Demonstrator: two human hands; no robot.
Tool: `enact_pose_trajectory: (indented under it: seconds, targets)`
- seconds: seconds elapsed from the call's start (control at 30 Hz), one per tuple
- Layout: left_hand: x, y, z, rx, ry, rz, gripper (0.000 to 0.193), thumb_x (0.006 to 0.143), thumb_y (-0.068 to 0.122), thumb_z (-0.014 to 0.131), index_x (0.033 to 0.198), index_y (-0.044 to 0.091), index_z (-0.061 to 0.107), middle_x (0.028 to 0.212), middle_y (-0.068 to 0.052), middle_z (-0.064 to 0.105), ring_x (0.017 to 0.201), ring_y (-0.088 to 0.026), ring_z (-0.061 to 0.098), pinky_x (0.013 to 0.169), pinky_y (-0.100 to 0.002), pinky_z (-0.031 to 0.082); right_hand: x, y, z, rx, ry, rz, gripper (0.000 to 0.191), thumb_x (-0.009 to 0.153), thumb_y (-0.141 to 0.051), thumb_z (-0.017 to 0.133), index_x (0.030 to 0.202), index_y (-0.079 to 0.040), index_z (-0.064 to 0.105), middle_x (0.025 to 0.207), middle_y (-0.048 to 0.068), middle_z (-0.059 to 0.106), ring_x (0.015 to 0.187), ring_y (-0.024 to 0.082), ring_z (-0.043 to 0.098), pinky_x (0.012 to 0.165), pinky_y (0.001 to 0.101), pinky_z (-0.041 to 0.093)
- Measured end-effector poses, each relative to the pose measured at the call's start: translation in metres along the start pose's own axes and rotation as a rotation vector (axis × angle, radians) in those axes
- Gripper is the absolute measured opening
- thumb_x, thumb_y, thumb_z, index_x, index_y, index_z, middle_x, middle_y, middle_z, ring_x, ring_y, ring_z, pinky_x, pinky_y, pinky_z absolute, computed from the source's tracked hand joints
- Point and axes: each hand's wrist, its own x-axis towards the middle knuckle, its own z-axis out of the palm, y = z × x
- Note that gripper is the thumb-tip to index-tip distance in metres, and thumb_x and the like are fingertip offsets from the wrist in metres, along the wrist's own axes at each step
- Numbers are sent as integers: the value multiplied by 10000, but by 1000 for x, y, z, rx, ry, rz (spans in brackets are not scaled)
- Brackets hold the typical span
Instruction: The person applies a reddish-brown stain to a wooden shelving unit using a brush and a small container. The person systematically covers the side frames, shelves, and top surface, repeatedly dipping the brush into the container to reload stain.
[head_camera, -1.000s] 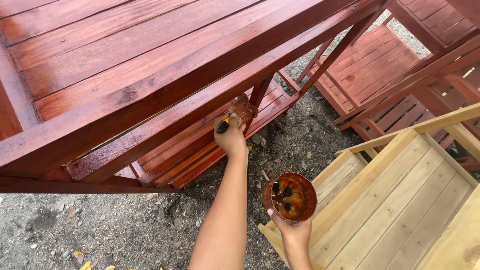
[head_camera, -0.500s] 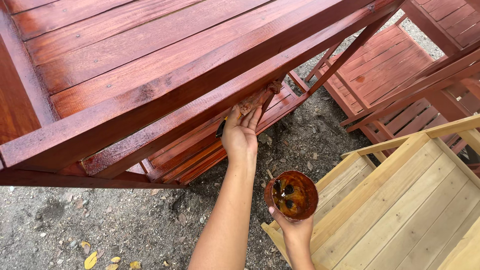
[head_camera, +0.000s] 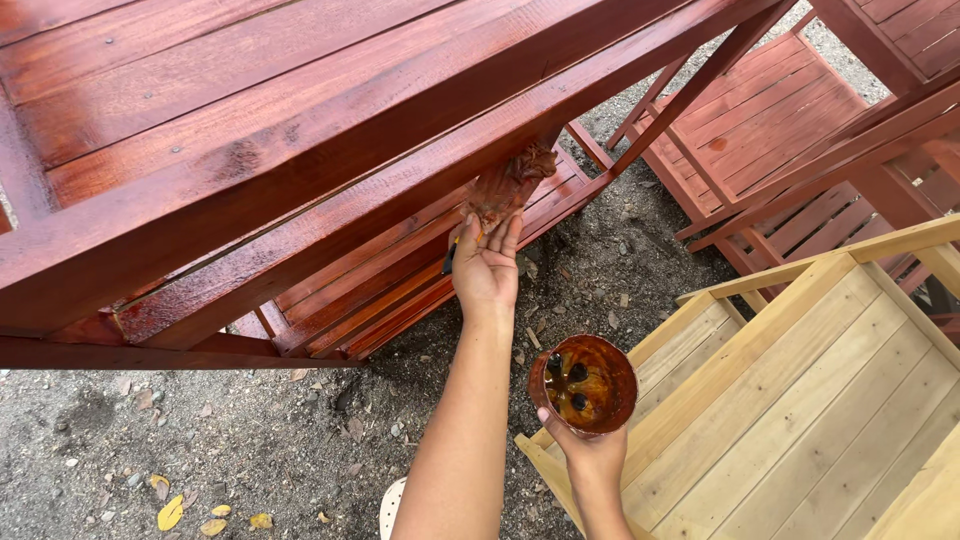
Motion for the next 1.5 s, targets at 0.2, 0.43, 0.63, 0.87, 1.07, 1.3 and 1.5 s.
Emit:
enact_pose_trajectory:
  seconds: [0.2,0.43,0.63,0.87,1.07,1.3,1.5]
  targets:
    - [7,25,-14,162,11,13,225,994,95,622,1151,-65,597,1170,-207,680,1080,-391,700,968,-508,624,-1,2,-6,2,20,-12,730,684,30,850,1316,-13,487,1262,120,647,1136,207,661,980,359,542]
    - [-10,56,-13,635,132,223,103,958,25,641,968,-42,564,960,-179,679,857,-316,752,763,-441,688,-3,3,3,-48,-4,26,785,678,-3,865,1346,-27,452,1303,131,617,1194,223,633,1008,364,535]
    - [-64,80,-66,659,111,246,101,950,33,660,992,-29,592,947,-153,649,827,-277,732,747,-458,684,1,5,7,-81,29,12,824,688,-35,865,1371,-35,403,1315,120,597,1203,221,630,1010,360,537]
    - [-42,55,-115,463,313,120,141,937,51,644,1049,-4,578,1012,-172,665,873,-362,750,801,-472,676,23,7,27,-219,35,-211,806,660,-154,907,1339,-31,490,1294,121,630,1184,240,643,1012,376,518]
    - [14,41,-111,536,244,186,133,959,32,631,1075,-19,592,1061,-178,637,897,-377,751,813,-482,651,36,12,32,-565,135,-311,776,632,-244,948,1273,-40,562,1259,149,584,1310,315,439,1112,459,374]
    - [34,24,-103,549,277,172,127,971,30,624,1041,-45,548,1079,-231,661,931,-390,753,830,-496,623,36,25,29,-535,157,-318,900,647,-254,941,1384,-21,479,1389,174,478,1387,333,335,1148,461,327]
    - [26,32,-105,253,247,-23,314,935,9,581,1239,-52,525,1209,-196,639,1164,-411,667,995,-497,552,25,35,28,-538,172,-236,918,626,-251,943,1384,-29,476,1413,166,463,1400,312,339,1144,446,338]
